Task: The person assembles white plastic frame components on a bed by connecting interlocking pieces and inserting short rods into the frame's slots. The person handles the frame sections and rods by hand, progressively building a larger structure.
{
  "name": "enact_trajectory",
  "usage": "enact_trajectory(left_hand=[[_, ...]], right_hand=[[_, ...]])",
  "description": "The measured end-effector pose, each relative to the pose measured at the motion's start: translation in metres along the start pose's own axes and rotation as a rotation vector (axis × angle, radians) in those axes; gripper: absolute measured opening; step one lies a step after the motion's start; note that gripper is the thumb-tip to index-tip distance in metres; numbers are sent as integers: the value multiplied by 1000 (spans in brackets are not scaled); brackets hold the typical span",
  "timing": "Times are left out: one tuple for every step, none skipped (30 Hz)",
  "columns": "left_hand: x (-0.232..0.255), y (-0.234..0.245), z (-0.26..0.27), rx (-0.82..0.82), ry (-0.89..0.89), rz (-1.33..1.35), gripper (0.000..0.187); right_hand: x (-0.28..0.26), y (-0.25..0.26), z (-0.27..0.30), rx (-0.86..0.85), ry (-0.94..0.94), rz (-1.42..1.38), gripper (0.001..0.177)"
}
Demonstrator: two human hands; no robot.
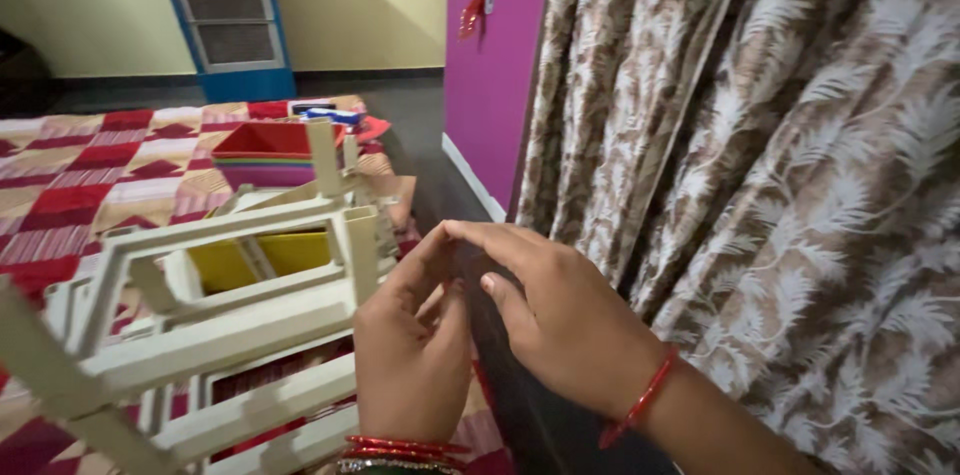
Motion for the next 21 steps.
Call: enact_trajectory(left_hand=[[0, -10, -1, 2, 10, -22, 48], [-1, -20, -2, 5, 20, -45, 48], [-1, -30, -4, -4, 18, -61, 50], [-3, -40, -6, -12, 16, -78, 52], [-4, -48, -8, -20, 20, -98, 54], [-5, -58, -11, -34, -2, -50, 53], [-7, -69, -15, -48, -26, 0, 52], [-10, -79, -19, -61, -49, 50, 50], [-13, -88, -23, -71, -61, 65, 50], [-16, -97, -27, -81, -72, 80, 51], [-20, -107, -32, -91, -81, 96, 51], [-23, -117, -37, -100, -94, 101, 51], [-26, -126, -41, -106, -104, 109, 51], [-28, -135, -45, -112, -115, 117, 51], [-33, -144, -50, -99, -99, 114, 50], [-37, -154, -55, -85, -83, 111, 50], [-39, -161, -60, -73, -67, 104, 50], [-41, -170, -66, -70, -72, 109, 50], [-42, -179, -69, -66, -77, 108, 49], [-44, -187, -72, -61, -82, 107, 49], [-46, -193, -75, -54, -75, 83, 48]], right_hand=[[5, 8, 4, 11, -1, 11, 45], [11, 16, 6, 22, -2, 23, 46], [18, 24, 8, 29, -15, 20, 46], [26, 31, 9, 37, -28, 17, 47], [32, 37, 10, 41, -47, 9, 48], [38, 43, 10, 52, -53, 10, 48], [46, 50, 10, 61, -56, 13, 48], [54, 55, 10, 71, -59, 16, 48], [61, 61, 9, 75, -56, 17, 47], [68, 67, 7, 78, -53, 19, 47], [77, 74, 6, 80, -52, 20, 46], [86, 80, 4, 76, -67, 20, 46], [95, 85, 2, 68, -82, 21, 47], [104, 90, 0, 60, -98, 22, 47], [113, 95, -3, 61, -104, 19, 47], [122, 100, -5, 62, -110, 15, 47], [130, 104, -8, 64, -116, 9, 48], [137, 110, -11, 65, -118, 22, 48], [145, 114, -13, 66, -119, 29, 48], [153, 119, -14, 67, -120, 36, 49], [160, 121, -15, 68, -127, 25, 49]])
Point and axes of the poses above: each hand's wrist, its own z-axis away from the middle knuckle, its own y-axis out of the back of the hand, x = y × z, the point moved 7 cm from there along -z, towards the middle knuckle
